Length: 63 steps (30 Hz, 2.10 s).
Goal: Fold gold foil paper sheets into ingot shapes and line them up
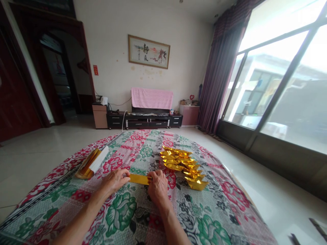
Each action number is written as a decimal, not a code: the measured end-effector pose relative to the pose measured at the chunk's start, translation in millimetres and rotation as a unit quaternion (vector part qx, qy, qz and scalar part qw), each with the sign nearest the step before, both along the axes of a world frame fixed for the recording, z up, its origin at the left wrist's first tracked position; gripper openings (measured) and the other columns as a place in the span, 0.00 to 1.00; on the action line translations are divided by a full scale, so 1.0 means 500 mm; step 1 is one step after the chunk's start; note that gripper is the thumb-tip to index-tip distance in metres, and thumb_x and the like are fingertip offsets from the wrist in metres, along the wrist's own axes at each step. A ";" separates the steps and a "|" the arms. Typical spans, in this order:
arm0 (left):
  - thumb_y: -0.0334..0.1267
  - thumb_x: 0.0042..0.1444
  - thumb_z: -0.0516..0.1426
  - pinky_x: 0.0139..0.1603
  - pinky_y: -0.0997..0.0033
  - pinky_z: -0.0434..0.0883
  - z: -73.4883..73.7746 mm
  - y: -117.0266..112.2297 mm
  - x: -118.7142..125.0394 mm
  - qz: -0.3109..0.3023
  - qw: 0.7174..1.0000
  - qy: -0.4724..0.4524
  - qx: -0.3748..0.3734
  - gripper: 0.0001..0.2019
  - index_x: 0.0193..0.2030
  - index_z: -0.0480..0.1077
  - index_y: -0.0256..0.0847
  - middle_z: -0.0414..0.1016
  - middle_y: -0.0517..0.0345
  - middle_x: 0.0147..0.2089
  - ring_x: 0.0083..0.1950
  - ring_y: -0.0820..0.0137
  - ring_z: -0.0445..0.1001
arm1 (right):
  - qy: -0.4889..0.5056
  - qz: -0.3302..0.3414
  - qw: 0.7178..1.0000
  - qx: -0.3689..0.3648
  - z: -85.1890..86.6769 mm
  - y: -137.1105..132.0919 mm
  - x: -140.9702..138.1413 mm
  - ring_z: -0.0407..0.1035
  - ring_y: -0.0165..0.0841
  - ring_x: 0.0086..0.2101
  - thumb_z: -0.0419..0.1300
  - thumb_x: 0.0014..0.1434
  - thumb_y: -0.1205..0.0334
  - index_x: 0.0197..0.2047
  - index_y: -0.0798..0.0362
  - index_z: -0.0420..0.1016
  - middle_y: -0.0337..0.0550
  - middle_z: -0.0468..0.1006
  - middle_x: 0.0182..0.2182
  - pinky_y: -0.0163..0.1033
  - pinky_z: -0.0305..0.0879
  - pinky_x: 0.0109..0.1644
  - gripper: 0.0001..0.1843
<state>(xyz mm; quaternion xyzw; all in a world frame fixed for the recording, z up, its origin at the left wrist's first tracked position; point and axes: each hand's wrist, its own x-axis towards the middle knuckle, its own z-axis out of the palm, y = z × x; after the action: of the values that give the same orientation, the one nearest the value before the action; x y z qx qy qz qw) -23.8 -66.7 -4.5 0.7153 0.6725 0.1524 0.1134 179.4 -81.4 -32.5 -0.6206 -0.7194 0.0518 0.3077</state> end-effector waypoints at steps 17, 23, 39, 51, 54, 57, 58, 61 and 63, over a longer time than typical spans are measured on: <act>0.38 0.52 0.53 0.42 0.74 0.64 -0.008 -0.003 0.004 -0.034 0.999 0.013 0.037 0.18 0.51 0.68 0.48 0.71 0.58 0.38 0.38 0.71 0.70 | -0.011 0.000 0.999 0.048 0.009 -0.017 -0.004 0.63 0.33 0.37 0.56 0.54 0.60 0.34 0.51 0.72 0.42 0.69 0.35 0.35 0.55 0.42 0.06; 0.36 0.52 0.52 0.42 0.74 0.64 -0.010 -0.004 0.009 -0.042 0.998 0.003 0.051 0.18 0.50 0.69 0.48 0.70 0.57 0.39 0.39 0.71 0.70 | 0.002 0.019 0.998 0.063 0.000 -0.011 -0.002 0.63 0.33 0.38 0.57 0.52 0.65 0.35 0.50 0.71 0.41 0.69 0.36 0.35 0.55 0.42 0.05; 0.29 0.54 0.50 0.39 0.77 0.65 -0.024 0.003 0.019 -0.124 0.954 -0.097 0.256 0.08 0.33 0.69 0.42 0.68 0.58 0.36 0.39 0.73 0.69 | 0.050 0.089 0.971 0.215 0.002 0.010 0.001 0.63 0.32 0.37 0.52 0.59 0.67 0.32 0.52 0.68 0.40 0.72 0.33 0.37 0.54 0.43 0.06; 0.30 0.56 0.49 0.39 0.77 0.65 -0.021 -0.002 0.019 -0.144 0.952 -0.084 0.257 0.09 0.34 0.70 0.42 0.72 0.58 0.35 0.37 0.72 0.71 | 0.043 0.095 0.976 0.190 0.004 0.004 0.003 0.64 0.32 0.35 0.52 0.60 0.66 0.32 0.51 0.69 0.39 0.73 0.31 0.37 0.53 0.44 0.07; 0.30 0.56 0.50 0.39 0.77 0.65 -0.021 -0.002 0.020 -0.144 0.951 -0.088 0.257 0.09 0.34 0.70 0.42 0.72 0.58 0.35 0.37 0.73 0.71 | 0.042 0.096 0.976 0.193 0.005 0.005 0.003 0.65 0.32 0.38 0.52 0.60 0.65 0.36 0.50 0.70 0.40 0.74 0.34 0.38 0.53 0.45 0.07; 0.31 0.57 0.49 0.38 0.77 0.65 -0.024 0.000 0.020 -0.146 0.950 -0.091 0.259 0.09 0.34 0.70 0.43 0.72 0.58 0.35 0.37 0.73 0.71 | 0.046 0.097 0.976 0.191 0.003 0.006 0.003 0.66 0.33 0.39 0.52 0.59 0.66 0.40 0.50 0.70 0.41 0.74 0.36 0.38 0.54 0.46 0.08; 0.31 0.57 0.49 0.38 0.77 0.65 -0.025 0.001 0.019 -0.148 0.950 -0.092 0.259 0.09 0.35 0.70 0.43 0.72 0.59 0.34 0.36 0.73 0.71 | 0.048 0.096 0.976 0.189 0.002 0.007 0.002 0.66 0.33 0.39 0.53 0.58 0.67 0.40 0.50 0.70 0.41 0.74 0.36 0.38 0.54 0.46 0.07; 0.31 0.57 0.49 0.39 0.76 0.66 -0.030 0.004 0.019 -0.149 0.947 -0.094 0.267 0.09 0.37 0.70 0.43 0.72 0.58 0.35 0.38 0.72 0.71 | 0.056 0.091 0.978 0.178 0.000 0.008 0.001 0.66 0.33 0.37 0.54 0.57 0.67 0.36 0.50 0.69 0.40 0.74 0.33 0.38 0.55 0.45 0.05; 0.31 0.56 0.50 0.42 0.75 0.67 -0.032 0.006 0.019 -0.145 0.944 -0.100 0.280 0.09 0.40 0.70 0.44 0.71 0.58 0.38 0.41 0.72 0.71 | 0.063 0.089 0.979 0.174 -0.002 0.008 0.001 0.66 0.33 0.36 0.54 0.57 0.67 0.34 0.51 0.69 0.39 0.74 0.32 0.38 0.55 0.44 0.04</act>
<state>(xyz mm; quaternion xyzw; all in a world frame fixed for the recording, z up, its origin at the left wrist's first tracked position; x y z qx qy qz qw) -14.5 -63.9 -20.4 0.7889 0.4772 0.3872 -0.0037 179.9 -77.3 -33.4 -0.4867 -0.7488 -0.0082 0.4498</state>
